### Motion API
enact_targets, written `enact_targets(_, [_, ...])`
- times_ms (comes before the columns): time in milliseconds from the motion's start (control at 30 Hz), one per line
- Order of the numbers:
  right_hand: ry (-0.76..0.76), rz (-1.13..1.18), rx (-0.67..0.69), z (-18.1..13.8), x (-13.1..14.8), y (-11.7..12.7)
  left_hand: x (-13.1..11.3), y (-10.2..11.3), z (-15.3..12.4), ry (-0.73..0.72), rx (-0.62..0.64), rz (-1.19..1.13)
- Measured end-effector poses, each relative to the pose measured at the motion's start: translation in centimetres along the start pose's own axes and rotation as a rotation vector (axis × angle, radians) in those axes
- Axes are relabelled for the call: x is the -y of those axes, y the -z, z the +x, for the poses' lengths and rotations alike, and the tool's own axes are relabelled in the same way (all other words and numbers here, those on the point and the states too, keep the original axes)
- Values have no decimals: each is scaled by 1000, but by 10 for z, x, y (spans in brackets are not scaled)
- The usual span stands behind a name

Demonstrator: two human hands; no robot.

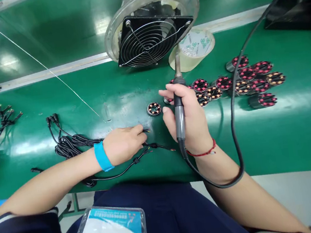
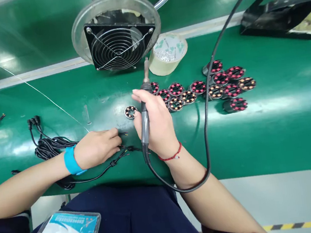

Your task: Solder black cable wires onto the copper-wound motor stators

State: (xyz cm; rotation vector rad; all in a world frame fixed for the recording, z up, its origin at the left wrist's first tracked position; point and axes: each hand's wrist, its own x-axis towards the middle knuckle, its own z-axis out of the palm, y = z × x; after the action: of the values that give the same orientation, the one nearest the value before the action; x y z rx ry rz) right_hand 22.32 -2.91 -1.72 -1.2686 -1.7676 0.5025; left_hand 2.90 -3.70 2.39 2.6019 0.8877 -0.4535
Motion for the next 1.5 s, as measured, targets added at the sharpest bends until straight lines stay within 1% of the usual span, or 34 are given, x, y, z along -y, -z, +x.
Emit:
enact_targets(67, [-8, 30, -47, 0, -2, 1, 1, 3, 3, 27, -39, -88])
enact_targets(133, [-19, 70, -99, 1, -1, 4, 9, 12, -1, 64, -83, -267])
enact_targets(200, [-40, 121, -152, 1, 3, 6, 24, 26, -11, 141, -135, -471])
enact_targets(267, [-55, 176, -209, 2, 8, 9, 42, 40, -26, 256, -206, -620])
enact_targets(333, [-73, 214, -247, 2, 11, 11, 59, 51, -42, 375, -298, -712])
enact_targets(400, [-90, 235, -263, 1, 12, 11, 71, 58, -55, 447, -395, -760])
enact_targets(433, [-87, 243, -264, 1, 12, 10, 73, 59, -58, 455, -436, -776])
enact_targets(500, [-44, 259, -282, 2, 8, 7, 72, 57, -56, 409, -470, -793])
enact_targets(567, [25, 270, -325, 3, 3, 5, 65, 53, -44, 315, -428, -769])
enact_targets(633, [86, 275, -380, 5, -3, 4, 58, 48, -29, 238, -332, -698])
enact_targets(700, [128, 276, -415, 8, -8, 4, 57, 45, -19, 215, -251, -614])
enact_targets(733, [144, 276, -427, 9, -10, 5, 59, 45, -19, 225, -232, -581])
enact_targets(767, [153, 275, -433, 9, -11, 5, 63, 46, -23, 243, -219, -556])
enact_targets(833, [150, 275, -437, 10, -11, 7, 75, 46, -41, 289, -162, -508])
enact_targets(900, [138, 281, -435, 9, -8, 7, 88, 44, -67, 331, -29, -442])
enact_targets(967, [122, 290, -427, 8, -3, 8, 95, 37, -92, 379, 115, -344])
enact_targets(1033, [98, 302, -419, 7, 1, 7, 95, 27, -109, 430, 192, -255])
enact_targets(1100, [90, 313, -409, 6, 2, 6, 88, 19, -116, 455, 218, -189])
enact_targets(1167, [108, 320, -403, 6, 0, 4, 82, 17, -117, 447, 223, -152])
enact_targets(1267, [138, 308, -390, 6, -5, 2, 82, 24, -120, 438, 194, -100])
enact_targets(1367, [115, 280, -370, 6, -8, 1, 87, 31, -132, 468, 159, -5])
enact_targets(1433, [66, 269, -342, 4, -8, 0, 86, 31, -139, 482, 210, 27])
enact_targets(1500, [19, 267, -310, 3, -8, -1, 81, 27, -141, 500, 314, 48])
